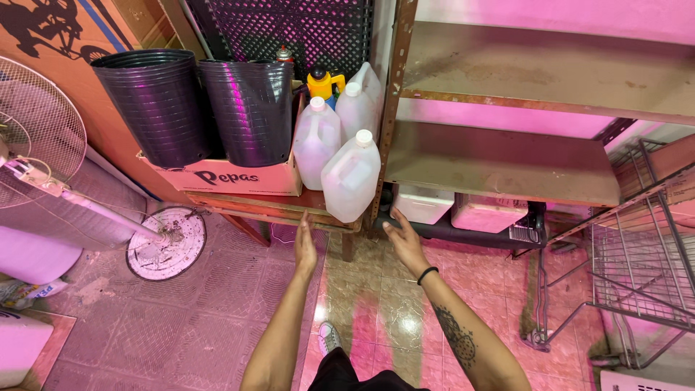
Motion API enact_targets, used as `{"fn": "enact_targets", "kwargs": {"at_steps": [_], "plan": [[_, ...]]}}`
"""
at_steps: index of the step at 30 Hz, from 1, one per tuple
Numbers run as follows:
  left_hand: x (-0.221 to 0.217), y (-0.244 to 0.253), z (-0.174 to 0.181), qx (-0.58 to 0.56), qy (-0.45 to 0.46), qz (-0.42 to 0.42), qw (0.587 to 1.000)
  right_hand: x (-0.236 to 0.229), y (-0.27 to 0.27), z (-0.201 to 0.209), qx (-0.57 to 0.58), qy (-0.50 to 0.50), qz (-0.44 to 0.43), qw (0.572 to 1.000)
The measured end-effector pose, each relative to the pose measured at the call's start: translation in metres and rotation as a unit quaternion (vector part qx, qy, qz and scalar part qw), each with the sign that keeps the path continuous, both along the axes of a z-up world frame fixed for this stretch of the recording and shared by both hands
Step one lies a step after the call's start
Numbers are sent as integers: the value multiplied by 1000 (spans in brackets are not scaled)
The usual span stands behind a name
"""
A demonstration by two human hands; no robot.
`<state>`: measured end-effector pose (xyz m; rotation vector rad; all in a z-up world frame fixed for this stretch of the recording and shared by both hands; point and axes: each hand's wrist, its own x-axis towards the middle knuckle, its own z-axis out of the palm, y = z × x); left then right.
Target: The person repeatedly picks up stacks of black plastic pots and white plastic jugs from a cardboard box and a metal shelf, then places them back in the same locations. The person also moves a blue and yellow pressure sprayer between the box and the shelf. The task involves repetitive pick-up and placement without a clear final arrangement.
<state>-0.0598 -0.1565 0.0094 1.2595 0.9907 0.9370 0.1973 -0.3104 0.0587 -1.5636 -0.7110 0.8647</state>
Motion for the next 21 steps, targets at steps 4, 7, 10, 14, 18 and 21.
{"fn": "enact_targets", "kwargs": {"at_steps": [4, 7, 10, 14, 18, 21], "plan": [[-34, -70, -10, 8, -25, 13, 1000, 47, -76, -30, 32, 8, 22, 999], [-49, -128, -12, 31, -28, -2, 999, 69, -146, -15, 48, 18, 7, 999], [-44, -183, -3, -7, 43, 16, 999, 91, -219, 7, 8, 63, -12, 998], [-24, -254, -19, 20, -1, 7, 1000, 123, -317, 0, 33, 64, -13, 997], [-4, -326, 0, 32, -24, -6, 999, 144, -401, 4, 61, 68, -17, 996], [-1, -372, 11, 43, -8, -24, 999, 143, -457, 15, 74, 98, -36, 992]]}}
